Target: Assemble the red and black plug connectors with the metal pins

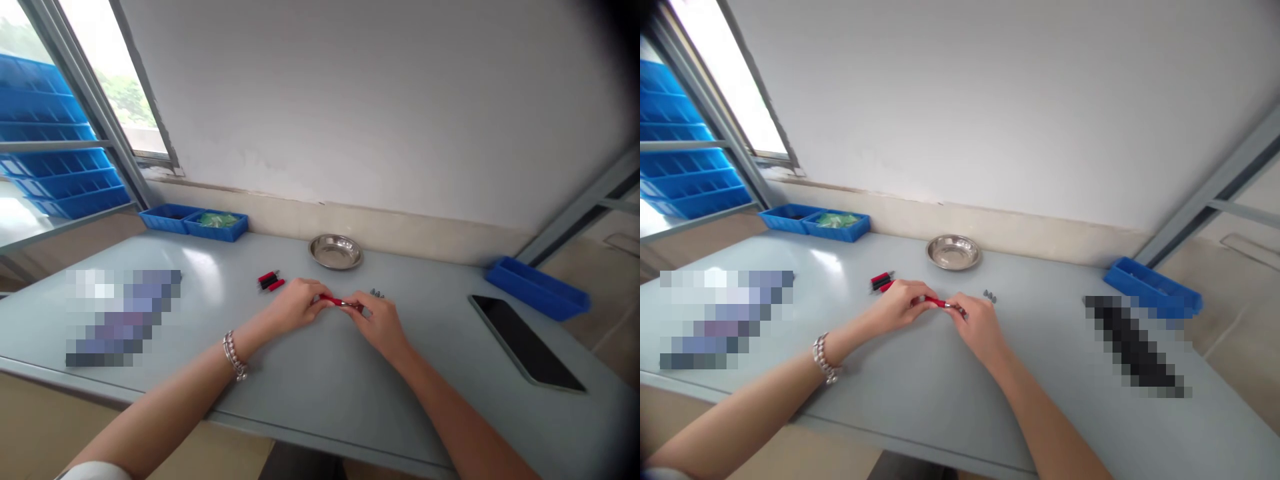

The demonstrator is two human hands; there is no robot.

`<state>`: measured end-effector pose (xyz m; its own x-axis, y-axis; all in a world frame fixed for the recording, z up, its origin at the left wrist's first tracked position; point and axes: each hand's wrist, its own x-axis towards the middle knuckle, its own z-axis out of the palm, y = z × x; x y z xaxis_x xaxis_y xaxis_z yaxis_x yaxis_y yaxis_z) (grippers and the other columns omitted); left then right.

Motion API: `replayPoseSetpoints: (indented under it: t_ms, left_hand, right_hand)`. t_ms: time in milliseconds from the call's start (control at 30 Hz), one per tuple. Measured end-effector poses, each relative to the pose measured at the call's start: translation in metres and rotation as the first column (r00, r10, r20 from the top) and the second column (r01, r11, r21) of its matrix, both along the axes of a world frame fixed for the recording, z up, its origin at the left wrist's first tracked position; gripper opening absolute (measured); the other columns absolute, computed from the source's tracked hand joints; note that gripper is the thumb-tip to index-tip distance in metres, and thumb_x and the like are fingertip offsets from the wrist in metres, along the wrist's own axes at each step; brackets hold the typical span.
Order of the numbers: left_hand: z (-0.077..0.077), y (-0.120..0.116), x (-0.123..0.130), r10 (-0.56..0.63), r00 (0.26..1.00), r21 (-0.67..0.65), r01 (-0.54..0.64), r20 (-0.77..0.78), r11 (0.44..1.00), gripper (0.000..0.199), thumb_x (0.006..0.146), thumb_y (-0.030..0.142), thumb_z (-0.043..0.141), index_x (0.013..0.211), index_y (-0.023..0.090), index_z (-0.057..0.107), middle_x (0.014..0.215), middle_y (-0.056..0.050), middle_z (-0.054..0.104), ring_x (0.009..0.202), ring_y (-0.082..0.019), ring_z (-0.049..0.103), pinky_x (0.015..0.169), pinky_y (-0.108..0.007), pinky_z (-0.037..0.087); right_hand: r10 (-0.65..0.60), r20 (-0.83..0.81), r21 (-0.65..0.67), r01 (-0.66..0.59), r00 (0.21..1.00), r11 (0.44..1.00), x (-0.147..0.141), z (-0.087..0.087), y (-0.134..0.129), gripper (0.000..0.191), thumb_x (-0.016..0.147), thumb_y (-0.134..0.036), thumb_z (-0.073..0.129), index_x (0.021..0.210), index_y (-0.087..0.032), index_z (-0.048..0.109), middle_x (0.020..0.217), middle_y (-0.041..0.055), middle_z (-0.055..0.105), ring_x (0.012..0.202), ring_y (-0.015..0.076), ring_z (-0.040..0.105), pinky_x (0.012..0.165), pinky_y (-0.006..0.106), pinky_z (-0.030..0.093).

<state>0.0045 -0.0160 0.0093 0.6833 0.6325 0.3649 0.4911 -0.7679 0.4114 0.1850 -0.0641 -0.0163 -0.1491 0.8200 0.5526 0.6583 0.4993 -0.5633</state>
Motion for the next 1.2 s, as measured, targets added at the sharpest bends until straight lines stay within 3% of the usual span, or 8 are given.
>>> replayPoseSetpoints:
  t_ms: [200,400,567,667,800,933,1067,1200]
  left_hand:
    - [0.003,0.004,-0.002,-0.043,0.998,-0.077,0.04,-0.035,0.996,0.018,0.082,0.025,0.051,0.082,0.017,0.067,0.073,-0.002,0.067,0.058,-0.01,0.055,0.059,-0.02,0.038]
    - [0.008,0.003,-0.003,-0.031,0.998,-0.168,0.021,-0.055,0.986,0.019,0.082,0.026,0.051,0.08,0.017,0.068,0.062,0.0,0.065,0.052,-0.009,0.052,0.055,-0.019,0.037]
    - [0.007,0.003,-0.003,-0.011,0.998,-0.12,0.004,-0.06,0.993,0.021,0.082,0.029,0.051,0.081,0.017,0.067,0.063,-0.001,0.065,0.053,-0.009,0.053,0.055,-0.019,0.037]
    - [0.004,0.003,-0.002,0.004,0.999,-0.043,-0.006,-0.041,0.999,0.02,0.082,0.028,0.052,0.082,0.016,0.067,0.069,-0.002,0.067,0.056,-0.01,0.055,0.058,-0.02,0.038]
    - [0.003,0.003,-0.002,-0.016,0.999,-0.025,0.015,-0.03,1.0,0.02,0.082,0.027,0.05,0.083,0.015,0.066,0.074,-0.004,0.068,0.064,-0.012,0.058,0.061,-0.02,0.039]
    - [0.003,0.003,-0.002,-0.031,0.998,-0.04,0.029,-0.053,0.999,0.02,0.082,0.027,0.05,0.082,0.015,0.066,0.073,-0.004,0.067,0.062,-0.011,0.057,0.059,-0.02,0.039]
    - [0.006,0.003,-0.003,-0.034,0.998,-0.108,0.029,-0.05,0.994,0.02,0.082,0.027,0.051,0.081,0.017,0.067,0.068,-0.002,0.067,0.056,-0.01,0.055,0.057,-0.02,0.038]
    - [0.007,0.002,-0.003,-0.026,0.999,-0.142,0.019,-0.044,0.99,0.019,0.081,0.027,0.051,0.081,0.018,0.067,0.069,-0.001,0.067,0.056,-0.01,0.054,0.056,-0.02,0.038]
  right_hand:
    - [0.041,0.097,0.067,-0.048,0.994,0.997,0.001,-0.007,0.002,0.018,0.082,-0.024,0.047,0.076,-0.02,0.064,0.07,0.0035,0.067,0.058,0.0138,0.059,0.052,0.023,0.043]
    - [0.051,0.084,0.104,-0.06,0.995,0.993,0.0,-0.01,0.001,0.019,0.083,-0.022,0.046,0.078,-0.02,0.064,0.074,0.0053,0.068,0.063,0.0151,0.061,0.057,0.025,0.045]
    - [0.039,-0.197,-0.135,-0.066,0.98,0.989,-0.004,-0.003,-0.001,0.011,0.074,-0.029,0.058,0.076,-0.02,0.064,0.069,0.0021,0.068,0.061,0.0156,0.062,0.059,0.027,0.048]
    - [-0.026,-0.444,-0.328,-0.135,0.896,0.935,-0.007,0.0,0.0,0.016,0.069,-0.034,0.063,0.075,-0.019,0.062,0.066,0.0029,0.068,0.062,0.0175,0.064,0.059,0.028,0.05]
    - [-0.102,-0.565,-0.434,-0.19,0.818,0.881,-0.011,0.002,0.001,0.022,0.065,-0.037,0.066,0.075,-0.017,0.062,0.063,0.004,0.068,0.06,0.0184,0.065,0.058,0.03,0.05]
    - [-0.08,-0.554,-0.404,-0.184,0.828,0.896,-0.011,0.0,0.002,0.019,0.064,-0.035,0.066,0.072,-0.017,0.063,0.066,0.0049,0.069,0.062,0.0191,0.065,0.061,0.031,0.052]
    - [0.0,-0.396,-0.26,-0.112,0.918,0.959,-0.008,-0.003,0.002,0.01,0.068,-0.029,0.063,0.071,-0.02,0.065,0.07,0.0034,0.069,0.065,0.0177,0.064,0.064,0.031,0.051]
    - [0.025,-0.3,-0.187,-0.084,0.953,0.979,-0.005,-0.005,0.001,0.008,0.071,-0.026,0.06,0.072,-0.021,0.065,0.069,0.0026,0.069,0.062,0.017,0.062,0.06,0.03,0.05]
